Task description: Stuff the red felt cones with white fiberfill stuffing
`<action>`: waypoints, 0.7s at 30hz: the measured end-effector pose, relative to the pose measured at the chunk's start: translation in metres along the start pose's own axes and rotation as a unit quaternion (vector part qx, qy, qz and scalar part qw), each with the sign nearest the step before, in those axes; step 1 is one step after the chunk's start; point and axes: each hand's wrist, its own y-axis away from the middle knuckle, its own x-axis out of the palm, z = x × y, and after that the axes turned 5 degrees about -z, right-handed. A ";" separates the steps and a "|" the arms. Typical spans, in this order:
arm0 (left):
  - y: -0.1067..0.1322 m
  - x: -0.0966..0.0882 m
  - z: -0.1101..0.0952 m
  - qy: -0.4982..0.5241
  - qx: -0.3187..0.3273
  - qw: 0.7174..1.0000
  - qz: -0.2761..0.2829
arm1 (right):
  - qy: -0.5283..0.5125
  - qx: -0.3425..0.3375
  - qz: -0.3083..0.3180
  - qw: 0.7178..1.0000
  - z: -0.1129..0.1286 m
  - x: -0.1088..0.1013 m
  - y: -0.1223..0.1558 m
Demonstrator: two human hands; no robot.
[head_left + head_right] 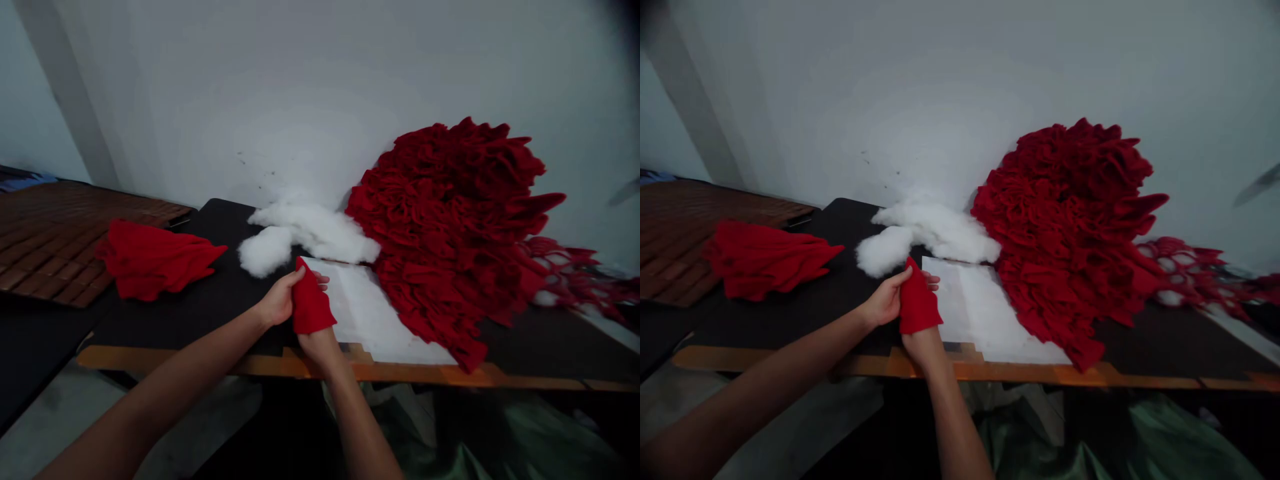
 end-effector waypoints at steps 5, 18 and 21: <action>-0.004 -0.005 -0.001 0.003 0.041 0.998 -0.047 | 0.017 -0.041 -0.033 0.998 -0.007 -0.005 0.022; 0.002 0.002 0.006 0.022 0.034 0.998 -0.052 | -0.043 0.008 0.025 0.999 0.015 0.004 0.013; 0.001 0.000 0.007 0.010 0.022 0.999 -0.033 | -0.067 0.025 0.001 0.997 0.010 0.001 0.009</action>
